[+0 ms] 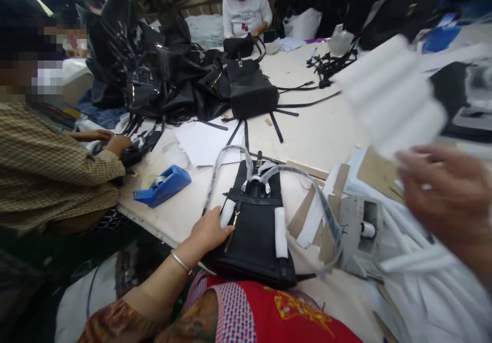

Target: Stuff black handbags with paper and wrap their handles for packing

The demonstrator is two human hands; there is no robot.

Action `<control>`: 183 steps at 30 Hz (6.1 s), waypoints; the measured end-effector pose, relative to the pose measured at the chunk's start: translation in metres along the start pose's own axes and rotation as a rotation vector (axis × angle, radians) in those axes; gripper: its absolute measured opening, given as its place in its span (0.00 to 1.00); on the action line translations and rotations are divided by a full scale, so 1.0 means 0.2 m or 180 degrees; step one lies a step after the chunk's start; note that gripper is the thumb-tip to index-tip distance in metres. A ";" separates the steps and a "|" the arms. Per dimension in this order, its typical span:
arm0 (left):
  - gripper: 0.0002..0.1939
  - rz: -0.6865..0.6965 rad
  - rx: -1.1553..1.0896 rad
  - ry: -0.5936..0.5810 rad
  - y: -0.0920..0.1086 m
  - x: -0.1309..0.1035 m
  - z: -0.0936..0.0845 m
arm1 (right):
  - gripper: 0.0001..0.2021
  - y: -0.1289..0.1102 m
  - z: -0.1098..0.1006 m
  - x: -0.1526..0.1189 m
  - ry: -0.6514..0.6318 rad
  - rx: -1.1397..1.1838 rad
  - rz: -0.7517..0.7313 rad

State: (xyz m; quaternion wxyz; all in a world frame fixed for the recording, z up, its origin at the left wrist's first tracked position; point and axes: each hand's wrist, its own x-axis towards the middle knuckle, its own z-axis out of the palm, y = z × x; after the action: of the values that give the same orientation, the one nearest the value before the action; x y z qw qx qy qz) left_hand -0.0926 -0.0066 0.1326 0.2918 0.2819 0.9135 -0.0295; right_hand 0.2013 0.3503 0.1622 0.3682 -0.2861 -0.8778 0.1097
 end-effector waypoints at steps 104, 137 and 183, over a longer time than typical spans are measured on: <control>0.18 0.1945 -0.2096 0.0578 -0.93 -0.20 0.45 | 0.33 -1.46 0.52 -1.60 -0.1129 0.0417 0.2650; 0.09 0.2529 -0.1564 0.1357 -1.04 -0.52 0.51 | 0.18 -1.60 0.46 -1.67 -0.1146 0.0092 0.1361; 0.10 0.0816 -0.0373 0.1608 -0.86 0.38 0.16 | 0.19 -1.60 0.36 -1.62 -0.1160 0.1036 0.1929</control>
State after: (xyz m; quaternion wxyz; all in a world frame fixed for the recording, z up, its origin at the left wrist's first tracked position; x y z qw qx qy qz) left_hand -0.2191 -0.1207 0.0457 0.0721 0.3762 0.9143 0.1316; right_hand 0.1986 -0.0971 0.0504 0.1976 -0.4460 -0.7757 0.4004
